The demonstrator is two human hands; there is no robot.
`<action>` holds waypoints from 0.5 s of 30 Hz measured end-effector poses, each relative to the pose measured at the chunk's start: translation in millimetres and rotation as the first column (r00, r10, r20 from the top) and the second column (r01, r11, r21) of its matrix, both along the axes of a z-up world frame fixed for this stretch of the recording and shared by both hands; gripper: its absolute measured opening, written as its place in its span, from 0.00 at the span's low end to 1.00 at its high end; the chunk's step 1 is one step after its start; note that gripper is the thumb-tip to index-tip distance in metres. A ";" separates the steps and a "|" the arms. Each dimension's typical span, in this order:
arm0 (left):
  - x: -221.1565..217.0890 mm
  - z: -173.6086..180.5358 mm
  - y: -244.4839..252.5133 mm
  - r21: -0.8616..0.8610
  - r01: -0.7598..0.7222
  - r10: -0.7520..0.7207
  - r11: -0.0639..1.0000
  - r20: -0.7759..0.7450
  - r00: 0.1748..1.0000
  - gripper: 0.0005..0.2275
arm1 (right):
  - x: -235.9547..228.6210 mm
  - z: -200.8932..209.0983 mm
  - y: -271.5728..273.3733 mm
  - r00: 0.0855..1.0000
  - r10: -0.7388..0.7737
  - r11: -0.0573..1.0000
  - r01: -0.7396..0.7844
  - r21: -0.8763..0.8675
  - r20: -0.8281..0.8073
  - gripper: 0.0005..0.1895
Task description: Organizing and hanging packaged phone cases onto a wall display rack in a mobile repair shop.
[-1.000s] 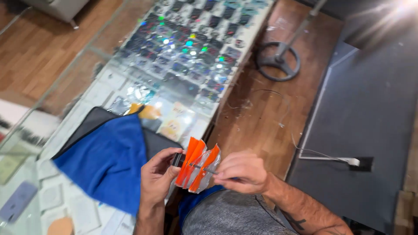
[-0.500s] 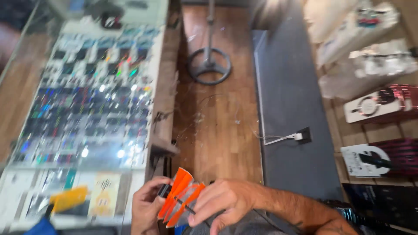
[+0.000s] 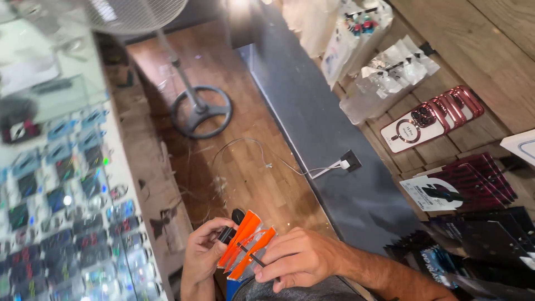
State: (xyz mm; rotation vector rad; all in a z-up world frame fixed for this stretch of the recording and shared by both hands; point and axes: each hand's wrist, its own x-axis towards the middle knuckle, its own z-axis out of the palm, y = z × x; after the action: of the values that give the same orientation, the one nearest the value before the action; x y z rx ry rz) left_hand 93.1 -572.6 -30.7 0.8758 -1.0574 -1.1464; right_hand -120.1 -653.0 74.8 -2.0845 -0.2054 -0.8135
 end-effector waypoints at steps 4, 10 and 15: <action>32.9 6.1 -54.9 0.010 0.126 -0.125 0.992 -0.066 0.990 0.17 | 29.4 -4.2 -26.4 0.990 -0.136 0.990 0.135 0.049 0.023 0.14; 90.8 6.1 -128.6 0.006 0.289 -0.288 0.957 -0.087 0.954 0.18 | 78.4 1.4 -73.0 0.965 -0.260 0.965 0.261 0.024 -0.027 0.12; 111.2 11.8 -182.3 -0.005 0.385 -0.384 0.923 -0.084 0.920 0.17 | 104.1 4.8 -101.2 0.911 -0.412 0.911 0.411 -0.032 -0.023 0.08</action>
State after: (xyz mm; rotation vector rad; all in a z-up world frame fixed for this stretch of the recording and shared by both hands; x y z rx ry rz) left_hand 204.2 -755.0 -18.9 0.6357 -1.1859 -1.5051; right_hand -16.0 -754.2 79.5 -2.1958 0.2534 -1.0314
